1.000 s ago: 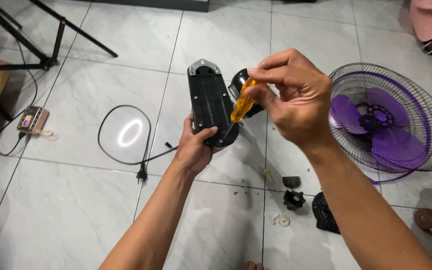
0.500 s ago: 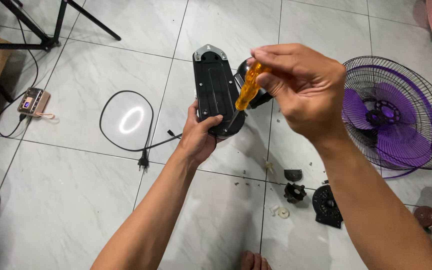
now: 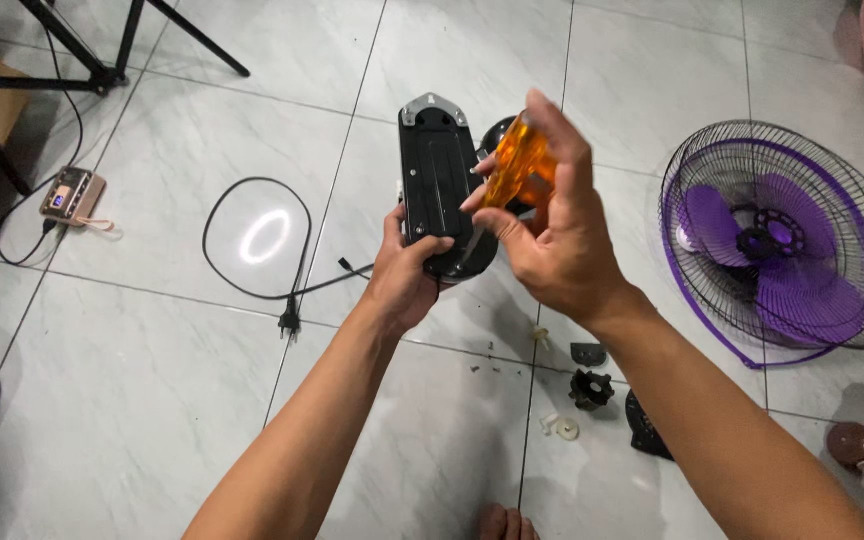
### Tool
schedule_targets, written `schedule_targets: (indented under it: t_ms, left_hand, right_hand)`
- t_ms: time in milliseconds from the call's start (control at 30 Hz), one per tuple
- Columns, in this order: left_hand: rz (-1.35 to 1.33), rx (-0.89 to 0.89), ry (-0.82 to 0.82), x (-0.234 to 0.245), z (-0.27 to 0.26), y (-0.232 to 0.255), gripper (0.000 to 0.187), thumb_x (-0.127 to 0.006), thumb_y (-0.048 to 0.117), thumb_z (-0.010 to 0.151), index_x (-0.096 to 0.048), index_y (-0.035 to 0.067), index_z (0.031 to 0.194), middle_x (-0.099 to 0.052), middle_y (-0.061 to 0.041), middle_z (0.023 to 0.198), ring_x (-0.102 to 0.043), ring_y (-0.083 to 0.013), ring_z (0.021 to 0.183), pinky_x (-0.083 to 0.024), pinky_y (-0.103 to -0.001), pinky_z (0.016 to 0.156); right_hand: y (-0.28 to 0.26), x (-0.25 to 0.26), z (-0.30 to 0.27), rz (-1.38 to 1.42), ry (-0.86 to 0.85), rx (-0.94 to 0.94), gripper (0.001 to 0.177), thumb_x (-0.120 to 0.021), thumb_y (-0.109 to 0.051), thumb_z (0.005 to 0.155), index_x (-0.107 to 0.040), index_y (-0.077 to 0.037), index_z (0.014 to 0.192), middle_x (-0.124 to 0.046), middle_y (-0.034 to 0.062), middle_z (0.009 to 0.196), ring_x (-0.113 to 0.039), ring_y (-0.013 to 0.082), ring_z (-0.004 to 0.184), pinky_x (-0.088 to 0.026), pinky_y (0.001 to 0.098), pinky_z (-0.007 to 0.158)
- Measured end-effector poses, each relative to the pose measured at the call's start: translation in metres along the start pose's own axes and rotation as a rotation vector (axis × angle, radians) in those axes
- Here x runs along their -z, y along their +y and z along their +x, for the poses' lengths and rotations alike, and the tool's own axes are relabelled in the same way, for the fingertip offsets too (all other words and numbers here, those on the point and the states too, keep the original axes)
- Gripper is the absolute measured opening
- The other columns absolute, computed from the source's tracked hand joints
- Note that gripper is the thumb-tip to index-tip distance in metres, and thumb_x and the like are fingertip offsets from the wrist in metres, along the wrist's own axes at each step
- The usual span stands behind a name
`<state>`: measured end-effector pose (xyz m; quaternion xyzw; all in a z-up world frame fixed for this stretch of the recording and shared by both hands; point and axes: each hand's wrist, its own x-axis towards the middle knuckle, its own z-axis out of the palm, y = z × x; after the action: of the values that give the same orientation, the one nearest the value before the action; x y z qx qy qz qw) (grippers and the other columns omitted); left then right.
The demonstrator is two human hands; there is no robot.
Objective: The person reassembles an electric fan by attaching a black plastic base cover to the motor housing. They insert several screws by hand and then use a screwdriver to tighten them, securing the cover in place.
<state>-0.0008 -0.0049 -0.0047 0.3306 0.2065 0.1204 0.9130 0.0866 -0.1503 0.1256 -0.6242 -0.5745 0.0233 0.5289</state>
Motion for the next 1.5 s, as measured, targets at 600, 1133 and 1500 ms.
schedule_targets:
  t_ms: [600, 1133, 1500]
  left_hand:
    - [0.134, 0.026, 0.076, 0.013, -0.005, -0.003, 0.039, -0.054, 0.033, 0.095, -0.046, 0.006, 0.122, -0.065, -0.018, 0.112, -0.075, -0.028, 0.095, -0.066, -0.042, 0.079]
    - [0.208, -0.075, 0.042, 0.006, -0.012, -0.002, 0.067, -0.049, 0.04, 0.099, -0.017, 0.018, 0.154, -0.056, -0.021, 0.136, -0.068, -0.0283, 0.114, -0.065, -0.041, 0.086]
    - [0.483, -0.081, 0.131, 0.01, -0.016, -0.016, 0.062, -0.048, 0.036, 0.104, -0.027, 0.006, 0.153, -0.061, -0.027, 0.102, -0.056, -0.0287, 0.079, -0.049, -0.034, 0.057]
  right_hand:
    - [0.037, 0.042, -0.015, 0.523, 0.411, -0.375, 0.093, -0.064, 0.014, 0.107, -0.005, -0.037, 0.159, -0.049, 0.0174, 0.128, -0.073, 0.0259, 0.104, -0.072, 0.041, 0.086]
    - [0.066, 0.035, -0.024, 0.419, 0.435, -0.318, 0.096, -0.072, 0.01, 0.112, -0.001, -0.038, 0.156, -0.05, 0.0158, 0.125, -0.07, 0.0259, 0.103, -0.069, 0.0411, 0.089]
    - [0.108, 0.019, -0.017, 0.057, 0.325, 0.016, 0.091, -0.066, 0.003, 0.11, -0.006, -0.045, 0.158, -0.052, 0.0116, 0.131, -0.065, 0.0205, 0.115, -0.062, 0.0368, 0.104]
